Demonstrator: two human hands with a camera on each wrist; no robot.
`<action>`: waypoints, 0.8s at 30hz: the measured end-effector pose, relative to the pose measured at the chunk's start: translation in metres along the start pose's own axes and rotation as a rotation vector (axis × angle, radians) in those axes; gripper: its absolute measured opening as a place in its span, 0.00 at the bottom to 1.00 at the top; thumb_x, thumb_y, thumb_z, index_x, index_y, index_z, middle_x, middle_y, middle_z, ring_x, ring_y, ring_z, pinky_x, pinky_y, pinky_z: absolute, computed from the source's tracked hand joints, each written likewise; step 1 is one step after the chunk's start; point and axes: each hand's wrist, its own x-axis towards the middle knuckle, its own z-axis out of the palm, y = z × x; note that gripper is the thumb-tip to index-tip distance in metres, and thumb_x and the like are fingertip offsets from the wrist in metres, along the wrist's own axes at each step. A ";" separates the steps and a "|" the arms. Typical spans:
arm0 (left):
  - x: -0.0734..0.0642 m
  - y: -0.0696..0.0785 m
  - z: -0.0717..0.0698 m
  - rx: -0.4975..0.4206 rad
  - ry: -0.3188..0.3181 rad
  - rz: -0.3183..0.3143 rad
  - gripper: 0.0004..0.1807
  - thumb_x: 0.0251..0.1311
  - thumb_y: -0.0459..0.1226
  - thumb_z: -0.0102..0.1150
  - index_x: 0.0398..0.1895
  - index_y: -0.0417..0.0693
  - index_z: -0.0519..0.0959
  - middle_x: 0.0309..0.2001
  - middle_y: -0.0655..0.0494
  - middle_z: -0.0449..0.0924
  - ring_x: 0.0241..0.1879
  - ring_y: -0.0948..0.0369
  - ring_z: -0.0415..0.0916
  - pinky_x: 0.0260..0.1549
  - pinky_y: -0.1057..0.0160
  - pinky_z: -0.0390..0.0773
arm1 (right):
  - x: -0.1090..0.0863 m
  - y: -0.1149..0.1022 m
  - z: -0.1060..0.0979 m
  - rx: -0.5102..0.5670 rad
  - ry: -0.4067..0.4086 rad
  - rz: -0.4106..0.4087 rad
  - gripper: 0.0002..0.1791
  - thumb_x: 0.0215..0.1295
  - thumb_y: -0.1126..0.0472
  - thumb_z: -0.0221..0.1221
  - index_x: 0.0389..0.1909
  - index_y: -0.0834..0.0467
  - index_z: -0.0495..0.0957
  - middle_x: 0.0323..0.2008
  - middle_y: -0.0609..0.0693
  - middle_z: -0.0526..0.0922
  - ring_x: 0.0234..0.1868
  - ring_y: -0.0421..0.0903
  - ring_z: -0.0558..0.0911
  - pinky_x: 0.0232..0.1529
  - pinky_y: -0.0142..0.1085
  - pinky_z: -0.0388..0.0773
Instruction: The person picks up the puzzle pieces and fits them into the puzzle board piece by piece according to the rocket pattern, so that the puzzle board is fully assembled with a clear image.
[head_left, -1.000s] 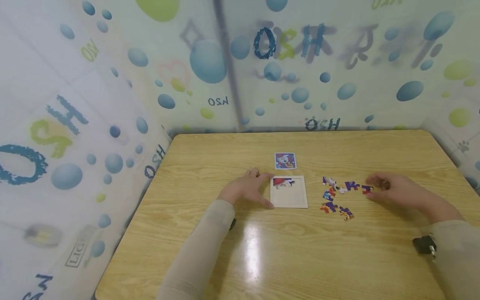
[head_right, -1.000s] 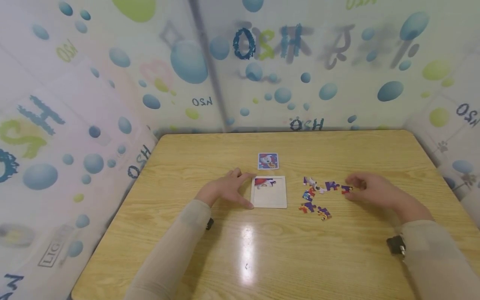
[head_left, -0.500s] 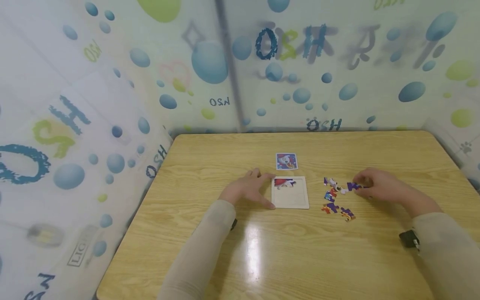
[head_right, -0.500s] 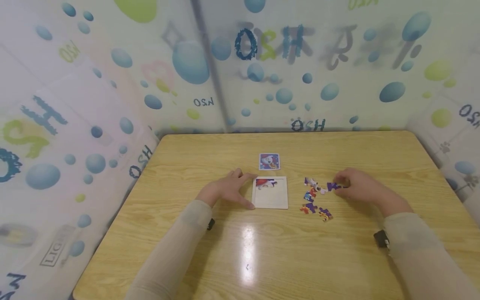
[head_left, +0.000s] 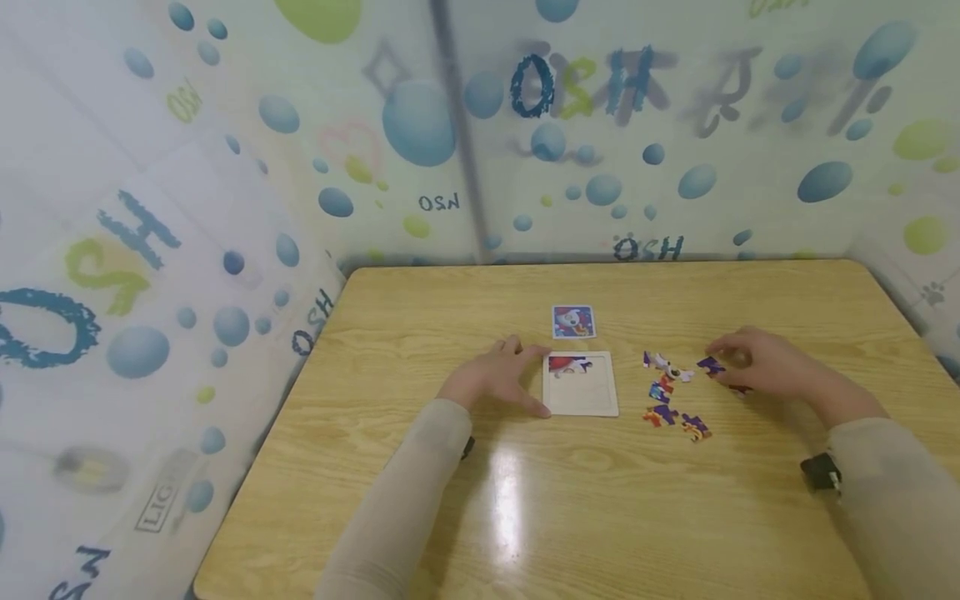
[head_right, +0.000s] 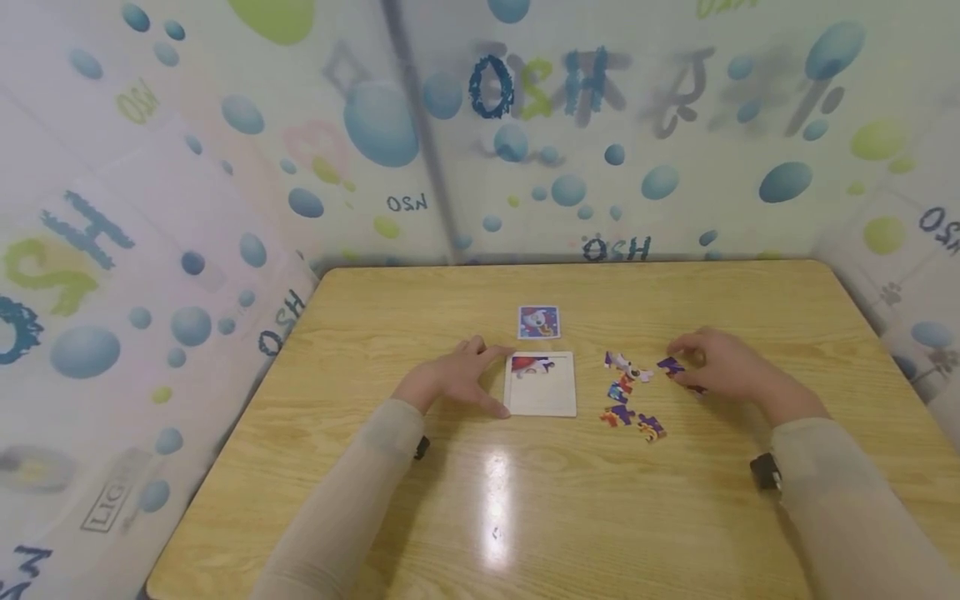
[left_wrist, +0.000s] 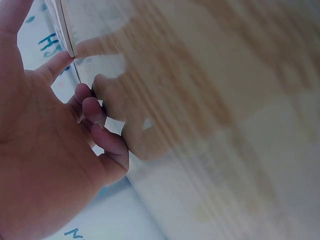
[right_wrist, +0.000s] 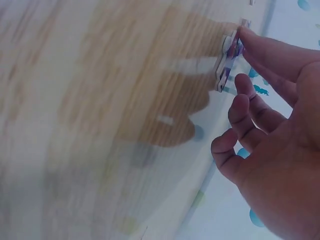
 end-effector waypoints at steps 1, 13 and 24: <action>0.000 0.000 0.000 0.001 0.000 0.000 0.62 0.47 0.71 0.75 0.85 0.83 0.50 0.79 0.48 0.56 0.79 0.44 0.57 0.70 0.32 0.72 | 0.001 0.000 0.000 -0.009 -0.001 -0.006 0.26 0.67 0.56 0.71 0.61 0.66 0.81 0.54 0.69 0.81 0.52 0.65 0.82 0.51 0.63 0.81; 0.001 0.000 0.000 0.002 0.002 0.007 0.62 0.47 0.72 0.75 0.85 0.83 0.51 0.77 0.49 0.58 0.75 0.47 0.61 0.68 0.35 0.76 | 0.003 -0.004 0.000 -0.035 -0.011 0.020 0.32 0.66 0.48 0.72 0.60 0.69 0.81 0.54 0.68 0.83 0.55 0.67 0.82 0.57 0.66 0.79; 0.000 0.000 0.001 -0.001 0.007 0.004 0.62 0.47 0.70 0.76 0.85 0.83 0.51 0.78 0.48 0.58 0.77 0.45 0.59 0.69 0.33 0.74 | 0.000 -0.006 -0.001 -0.058 0.002 0.009 0.30 0.66 0.49 0.72 0.57 0.69 0.83 0.49 0.62 0.85 0.47 0.57 0.83 0.49 0.57 0.83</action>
